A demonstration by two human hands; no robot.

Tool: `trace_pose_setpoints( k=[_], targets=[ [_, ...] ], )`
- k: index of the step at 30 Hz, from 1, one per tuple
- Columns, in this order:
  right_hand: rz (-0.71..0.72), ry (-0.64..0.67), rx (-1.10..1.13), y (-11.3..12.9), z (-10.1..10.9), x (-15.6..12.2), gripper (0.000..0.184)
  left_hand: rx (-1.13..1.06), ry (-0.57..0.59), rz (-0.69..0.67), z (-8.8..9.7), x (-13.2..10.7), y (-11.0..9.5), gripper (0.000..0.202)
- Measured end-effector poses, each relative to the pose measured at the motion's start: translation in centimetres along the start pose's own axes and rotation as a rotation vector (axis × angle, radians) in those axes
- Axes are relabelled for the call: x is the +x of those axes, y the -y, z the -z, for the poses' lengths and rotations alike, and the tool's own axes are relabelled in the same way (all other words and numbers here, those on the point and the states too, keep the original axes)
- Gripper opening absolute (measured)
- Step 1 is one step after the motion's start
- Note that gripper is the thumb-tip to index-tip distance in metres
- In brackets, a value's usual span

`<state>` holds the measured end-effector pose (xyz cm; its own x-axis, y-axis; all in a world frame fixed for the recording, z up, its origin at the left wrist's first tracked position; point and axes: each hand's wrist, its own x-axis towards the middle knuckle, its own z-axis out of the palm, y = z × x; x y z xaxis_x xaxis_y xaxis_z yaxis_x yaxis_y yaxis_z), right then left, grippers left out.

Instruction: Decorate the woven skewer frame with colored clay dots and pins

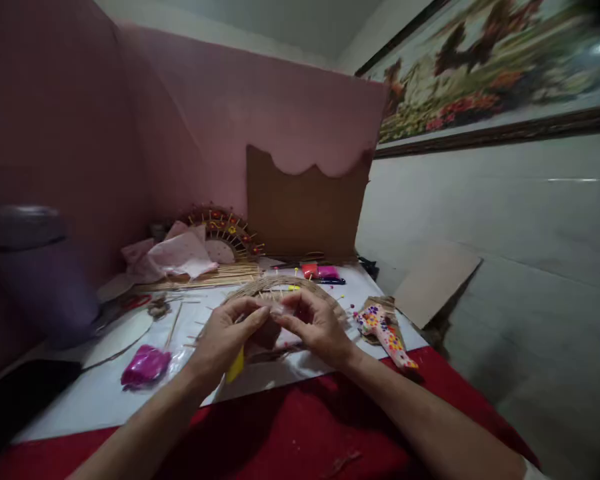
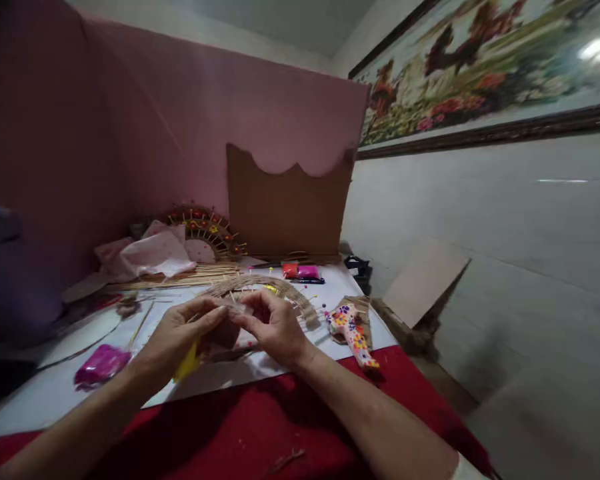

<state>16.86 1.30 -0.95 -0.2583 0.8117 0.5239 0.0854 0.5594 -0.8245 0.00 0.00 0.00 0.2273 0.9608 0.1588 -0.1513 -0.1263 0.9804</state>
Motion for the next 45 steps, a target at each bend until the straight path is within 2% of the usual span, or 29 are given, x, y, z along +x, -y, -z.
trace_pose_setpoints(
  k=[6, 10, 13, 19, 26, 32, 37, 41, 45],
  targets=[
    [-0.017, -0.002, 0.012, 0.11, -0.05, -0.2, 0.013, 0.131, -0.007, -0.07, 0.13, -0.19, 0.16, 0.026],
    [-0.03, -0.02, 0.063, 0.45, 0.3, -0.07, 0.013, 0.253, -0.052, -0.13, 0.22, -0.2, 0.17, 0.023],
    [-0.038, -0.023, 0.086, 0.48, 0.48, -0.04, 0.014, 0.296, -0.069, -0.124, 0.11, -0.32, -0.12, 0.023],
    [-0.008, -0.017, 0.081, 0.32, 0.48, -0.12, 0.016, 0.307, -0.11, -0.123, -0.17, -0.5, -0.4, 0.021],
    [-0.04, 0.025, 0.066, 0.86, 0.71, -0.01, 0.018, 0.279, -0.113, -0.146, -0.22, -0.36, -0.02, 0.021],
    [-0.068, -0.008, 0.078, 0.81, 0.77, 0.07, 0.019, 0.227, -0.128, -0.156, -0.16, -0.19, 0.31, 0.021],
    [-0.111, 0.019, 0.121, 0.78, 0.75, 0.08, 0.022, 0.213, -0.084, -0.157, 0.2, -0.08, 0.38, 0.02],
    [-0.043, 0.043, 0.099, 0.44, 0.62, -0.01, 0.02, 0.299, -0.102, -0.183, 0.1, -0.23, 0.17, 0.018],
    [0.02, 0.087, -0.018, 0.09, 0.58, -0.24, 0.016, 0.434, -0.103, -0.229, -0.26, -0.41, -0.03, 0.019]
  ],
)
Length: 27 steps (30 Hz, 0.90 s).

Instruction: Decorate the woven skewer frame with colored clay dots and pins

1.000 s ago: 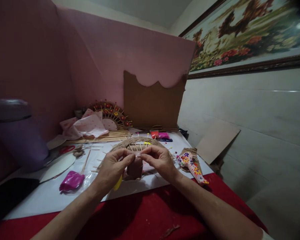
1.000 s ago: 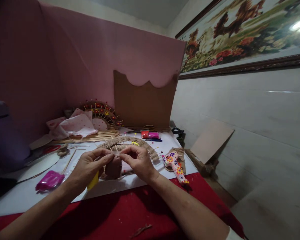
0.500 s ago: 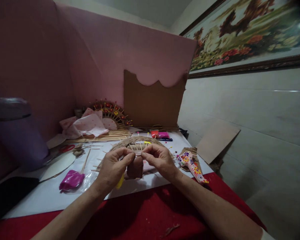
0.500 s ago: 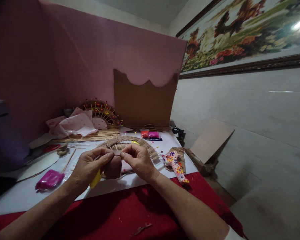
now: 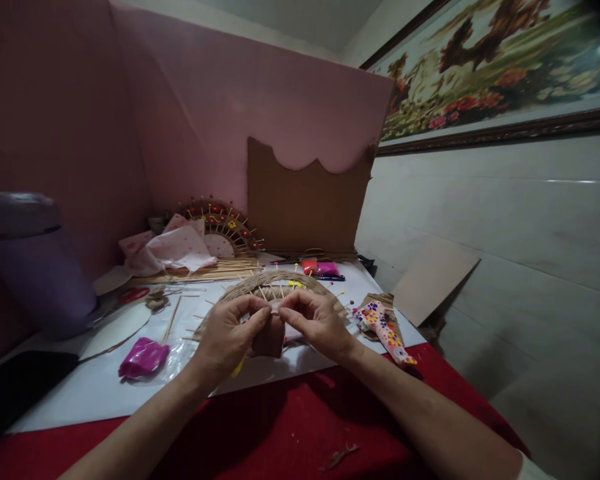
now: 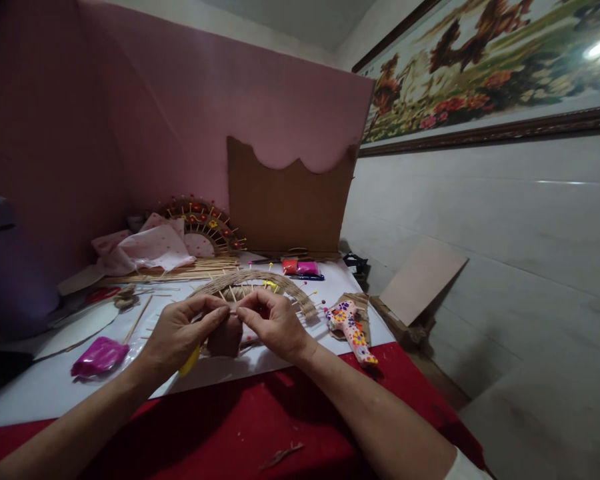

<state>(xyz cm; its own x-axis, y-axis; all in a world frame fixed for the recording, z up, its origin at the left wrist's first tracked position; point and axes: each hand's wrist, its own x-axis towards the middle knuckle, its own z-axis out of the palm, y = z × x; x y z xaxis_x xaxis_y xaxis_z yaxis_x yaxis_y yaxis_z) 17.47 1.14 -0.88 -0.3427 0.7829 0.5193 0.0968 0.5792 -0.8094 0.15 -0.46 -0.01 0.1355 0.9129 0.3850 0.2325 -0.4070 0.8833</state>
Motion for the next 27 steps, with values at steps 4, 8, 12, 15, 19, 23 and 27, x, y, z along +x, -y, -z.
trace_pose_setpoints(
  k=[4, 8, 12, 15, 19, 23, 27],
  targets=[
    [0.047, 0.016, -0.174, 0.2, 0.1, -0.2, 0.013, 0.094, 0.015, -0.063, -0.1, -0.1, -0.1, 0.02],
    [0.093, 0.021, -0.237, 0.6, 0.2, -0.1, 0.012, 0.131, 0.042, -0.131, 0.0, -0.2, 0.1, 0.019],
    [0.119, 0.041, -0.242, 0.7, 0.4, -0.1, 0.013, 0.184, 0.035, -0.167, 0.0, -0.2, 0.4, 0.017],
    [0.116, 0.039, -0.233, 0.7, 0.4, 0.0, 0.013, 0.179, 0.024, -0.175, -0.1, -0.2, 0.5, 0.017],
    [0.1, 0.033, -0.213, 1.0, 0.3, -0.1, 0.011, 0.134, 0.012, -0.15, -0.2, -0.3, 0.3, 0.018],
    [0.137, 0.039, -0.276, 1.2, 0.2, -0.2, 0.01, 0.153, 0.031, -0.143, -0.4, -0.6, 0.0, 0.017],
    [0.194, 0.055, -0.317, 1.1, 0.4, -0.1, 0.01, 0.107, 0.023, -0.102, -0.5, -0.6, 0.0, 0.016]
  ],
)
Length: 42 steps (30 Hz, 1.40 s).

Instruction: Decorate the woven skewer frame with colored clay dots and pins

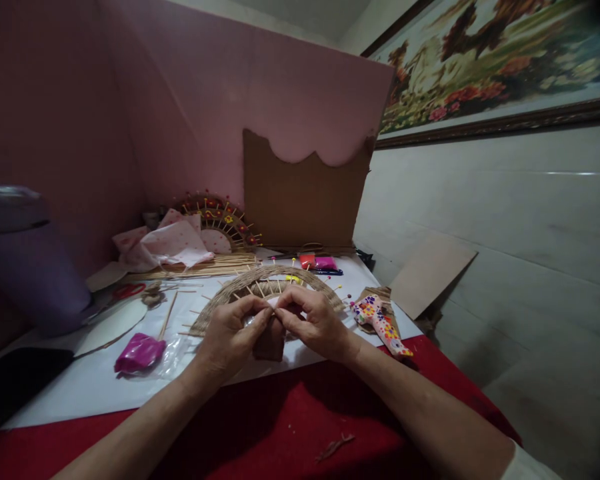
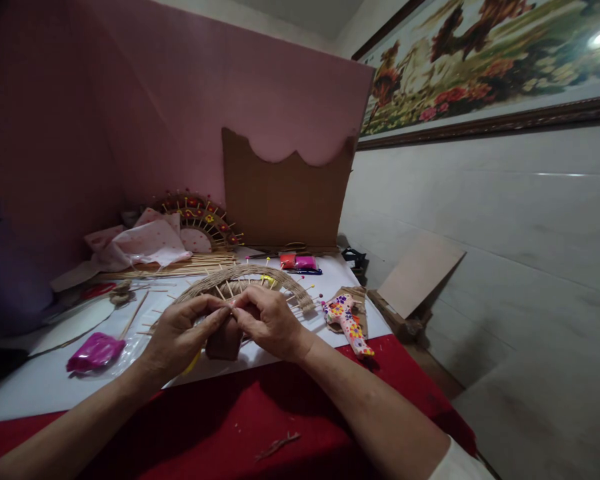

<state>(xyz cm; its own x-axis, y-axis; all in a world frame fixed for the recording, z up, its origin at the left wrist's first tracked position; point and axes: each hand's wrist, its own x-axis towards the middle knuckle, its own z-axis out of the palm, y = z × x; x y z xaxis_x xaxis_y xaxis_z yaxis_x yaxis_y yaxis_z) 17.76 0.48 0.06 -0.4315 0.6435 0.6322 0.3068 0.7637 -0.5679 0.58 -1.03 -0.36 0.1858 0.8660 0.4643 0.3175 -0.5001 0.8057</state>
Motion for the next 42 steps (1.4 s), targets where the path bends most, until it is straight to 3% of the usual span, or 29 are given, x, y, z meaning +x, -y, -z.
trace_pose_setpoints(
  k=[7, 17, 23, 30, 36, 42],
  targets=[
    [-0.115, 0.001, 0.067, -0.4, 0.4, 0.2, 0.015, -0.151, -0.007, 0.139, 0.7, 0.6, 0.3, 0.02],
    [-0.03, -0.013, -0.049, -0.2, 0.1, 0.1, 0.011, -0.029, -0.036, 0.043, 0.8, 0.5, 0.5, 0.021],
    [-0.049, -0.023, -0.054, -0.4, 0.0, 0.0, 0.008, 0.016, -0.047, 0.012, 0.7, 0.6, 0.6, 0.02],
    [-0.084, -0.035, 0.033, -0.2, -0.2, 0.0, 0.011, 0.035, -0.068, 0.008, 0.3, 0.4, 0.2, 0.017],
    [-0.117, -0.031, 0.098, -0.6, -0.1, 0.0, 0.012, -0.089, -0.104, 0.077, 0.0, 0.5, 0.4, 0.019],
    [-0.173, -0.052, 0.181, -0.6, 0.2, 0.2, 0.016, -0.354, 0.073, 0.257, 0.4, 0.6, 0.9, 0.025]
  ],
)
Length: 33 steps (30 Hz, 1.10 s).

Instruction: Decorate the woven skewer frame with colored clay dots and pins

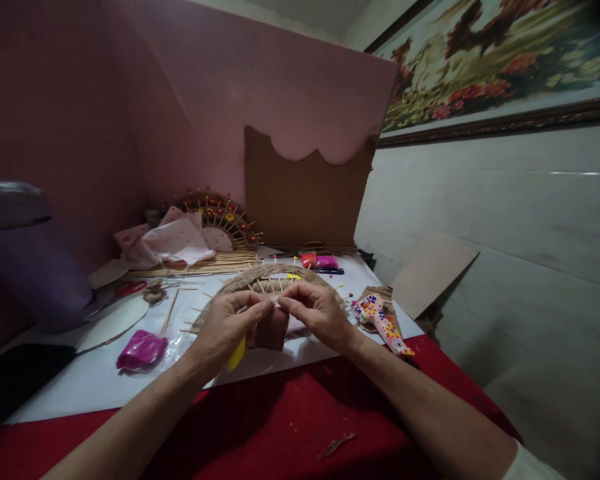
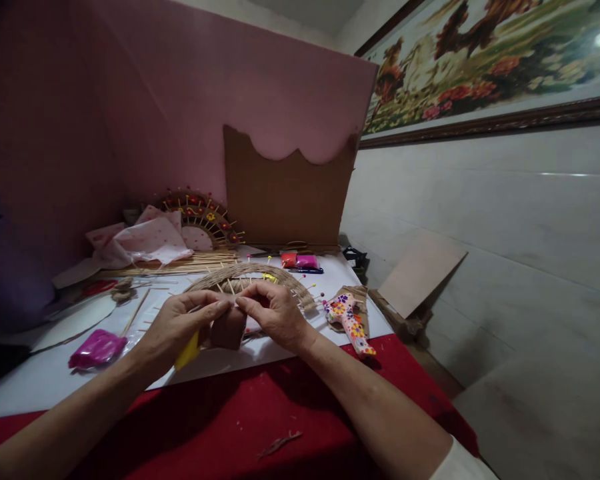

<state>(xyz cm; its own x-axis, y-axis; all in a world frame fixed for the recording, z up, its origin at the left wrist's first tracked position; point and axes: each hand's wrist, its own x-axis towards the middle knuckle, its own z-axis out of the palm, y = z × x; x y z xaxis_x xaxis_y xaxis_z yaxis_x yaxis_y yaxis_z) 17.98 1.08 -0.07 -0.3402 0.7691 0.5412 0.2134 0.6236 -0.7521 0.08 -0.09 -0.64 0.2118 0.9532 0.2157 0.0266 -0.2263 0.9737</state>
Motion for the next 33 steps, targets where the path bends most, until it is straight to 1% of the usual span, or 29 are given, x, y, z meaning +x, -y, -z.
trace_pose_setpoints(
  k=[2, 4, 9, 11, 16, 20, 25, 28, 33],
  targets=[
    [-0.036, -0.008, 0.02, 0.19, -0.02, 0.02, 0.02, -0.066, 0.015, 0.023, 0.02, -0.03, -0.01, 0.023],
    [-0.067, -0.006, 0.024, 0.29, -0.07, 0.01, 0.023, -0.102, -0.007, 0.031, 0.0, -0.04, -0.07, 0.02],
    [-0.075, 0.0, 0.051, 0.0, -0.32, -0.06, 0.023, -0.15, -0.037, 0.069, 0.04, -0.03, -0.29, 0.018],
    [-0.067, -0.015, 0.066, -0.09, -0.43, -0.11, 0.023, -0.18, -0.021, 0.092, 0.03, -0.04, -0.41, 0.018],
    [-0.026, -0.023, 0.108, 0.04, -0.57, -0.27, 0.019, -0.242, 0.061, 0.19, -0.12, -0.11, -0.66, 0.023],
    [-0.049, -0.009, 0.124, 0.06, -0.6, -0.33, 0.018, -0.246, 0.04, 0.171, -0.22, -0.17, -0.61, 0.015],
    [-0.046, -0.001, 0.089, 0.1, -0.66, -0.4, 0.016, -0.209, -0.016, 0.179, -0.37, -0.31, -0.69, 0.015],
    [-0.048, 0.01, 0.069, 0.1, -0.71, -0.49, 0.016, -0.201, 0.003, 0.174, -0.41, -0.25, -0.8, 0.016],
    [-0.056, 0.002, 0.116, -0.16, -0.67, -0.41, 0.017, -0.168, 0.014, 0.163, -0.11, -0.04, -0.42, 0.02]
  ],
)
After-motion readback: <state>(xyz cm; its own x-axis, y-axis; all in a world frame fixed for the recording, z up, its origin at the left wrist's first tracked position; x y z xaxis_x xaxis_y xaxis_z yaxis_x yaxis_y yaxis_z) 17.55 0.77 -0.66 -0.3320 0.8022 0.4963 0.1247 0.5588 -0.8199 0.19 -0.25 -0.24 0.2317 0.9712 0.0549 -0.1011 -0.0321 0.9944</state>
